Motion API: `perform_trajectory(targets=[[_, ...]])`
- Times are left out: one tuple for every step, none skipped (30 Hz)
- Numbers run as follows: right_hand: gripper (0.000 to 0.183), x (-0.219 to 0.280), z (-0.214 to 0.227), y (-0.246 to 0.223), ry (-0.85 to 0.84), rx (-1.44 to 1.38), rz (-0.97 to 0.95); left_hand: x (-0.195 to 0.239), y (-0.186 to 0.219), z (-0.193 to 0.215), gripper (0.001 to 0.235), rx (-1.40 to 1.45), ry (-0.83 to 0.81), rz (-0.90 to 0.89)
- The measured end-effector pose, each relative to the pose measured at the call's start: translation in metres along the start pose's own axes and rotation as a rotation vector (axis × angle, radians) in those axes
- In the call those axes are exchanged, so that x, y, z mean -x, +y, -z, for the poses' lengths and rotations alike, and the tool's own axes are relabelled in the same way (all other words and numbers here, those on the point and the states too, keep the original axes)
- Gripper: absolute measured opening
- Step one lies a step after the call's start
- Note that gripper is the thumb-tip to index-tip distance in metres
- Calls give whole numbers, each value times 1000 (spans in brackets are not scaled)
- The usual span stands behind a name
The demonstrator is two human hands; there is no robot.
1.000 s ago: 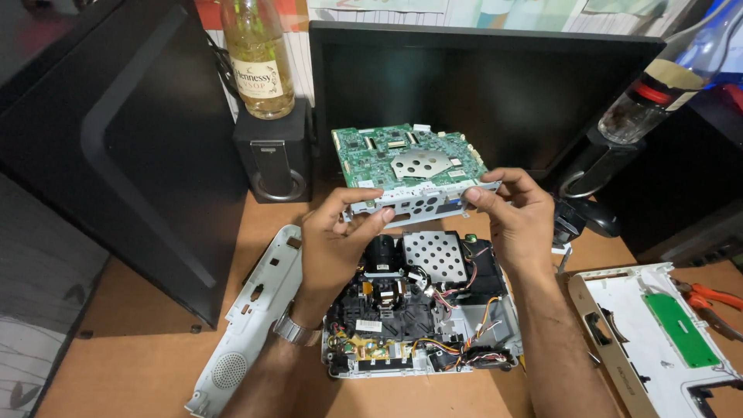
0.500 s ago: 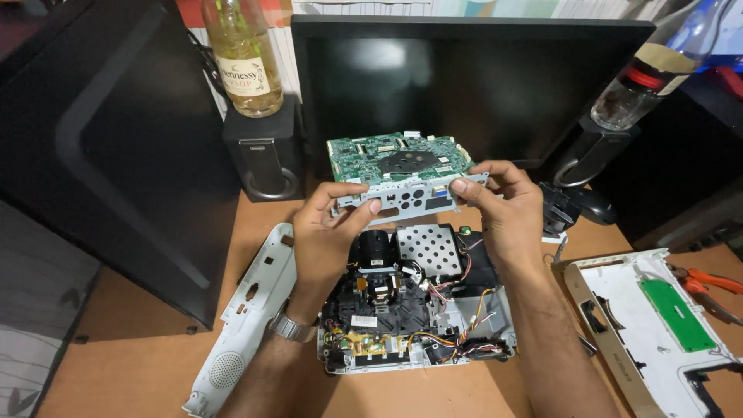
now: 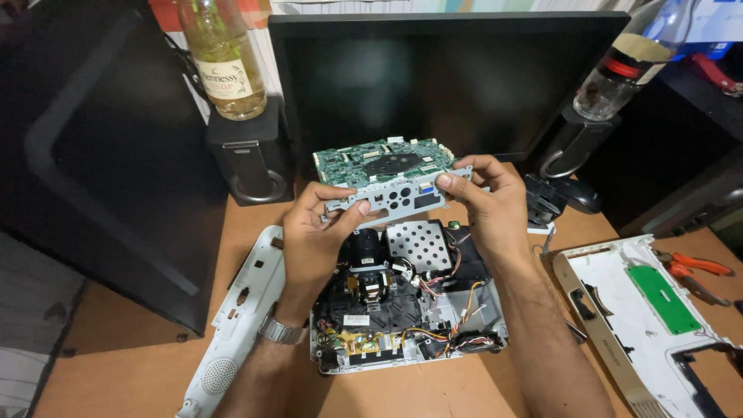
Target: The person aligns a green circuit board with a white metal bracket and places it into a disassembled white electronic device housing. They then use a yellow screwdriver to fasten screws into the bracket, securing the board to the device.
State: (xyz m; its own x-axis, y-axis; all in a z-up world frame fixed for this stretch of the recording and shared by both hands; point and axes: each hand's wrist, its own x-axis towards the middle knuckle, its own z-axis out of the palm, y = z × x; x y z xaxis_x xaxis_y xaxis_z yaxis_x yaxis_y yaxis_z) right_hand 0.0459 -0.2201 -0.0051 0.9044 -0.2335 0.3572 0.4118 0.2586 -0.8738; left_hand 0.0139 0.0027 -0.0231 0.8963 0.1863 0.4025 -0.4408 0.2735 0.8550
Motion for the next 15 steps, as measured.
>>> perform_trajectory(targets=[[35,0,0,0,-2,-7,-3,0,1,0,23,-12,-3,-5],[35,0,1,1,-5,-13,-5,0,2,0,22,-25,-5,-10],[35,-2,1,3,5,-9,-6,-1,0,0,22,-22,-13,-3],[35,-4,2,6,2,-20,-7,-2,-2,0,26,-36,-19,-16],[36,-4,6,8,3,-29,-11,-2,-6,-1,30,-49,-28,-22],[36,-3,5,7,18,-21,-15,1,2,-4,30,-44,-38,-10],[36,-3,4,6,11,-41,-12,2,10,-6,32,-74,-35,-16],[37,-3,3,5,4,-61,-10,3,19,-9,35,-104,-32,-22],[37,-3,3,4,13,-57,-10,4,21,-9,35,-101,-39,-16],[37,-3,3,3,3,-44,-16,4,24,-10,36,-115,-29,-15],[37,-3,3,3,-8,-31,-24,5,26,-10,37,-129,-18,-13],[37,-4,5,5,0,-26,-25,7,32,-13,37,-125,-24,-7],[37,-5,6,7,-13,-30,-20,8,38,-16,35,-170,-9,-16],[37,-6,8,9,-26,-33,-16,9,44,-19,33,-216,5,-26],[37,-5,6,8,-19,-29,-15,8,40,-16,33,-212,0,-22]])
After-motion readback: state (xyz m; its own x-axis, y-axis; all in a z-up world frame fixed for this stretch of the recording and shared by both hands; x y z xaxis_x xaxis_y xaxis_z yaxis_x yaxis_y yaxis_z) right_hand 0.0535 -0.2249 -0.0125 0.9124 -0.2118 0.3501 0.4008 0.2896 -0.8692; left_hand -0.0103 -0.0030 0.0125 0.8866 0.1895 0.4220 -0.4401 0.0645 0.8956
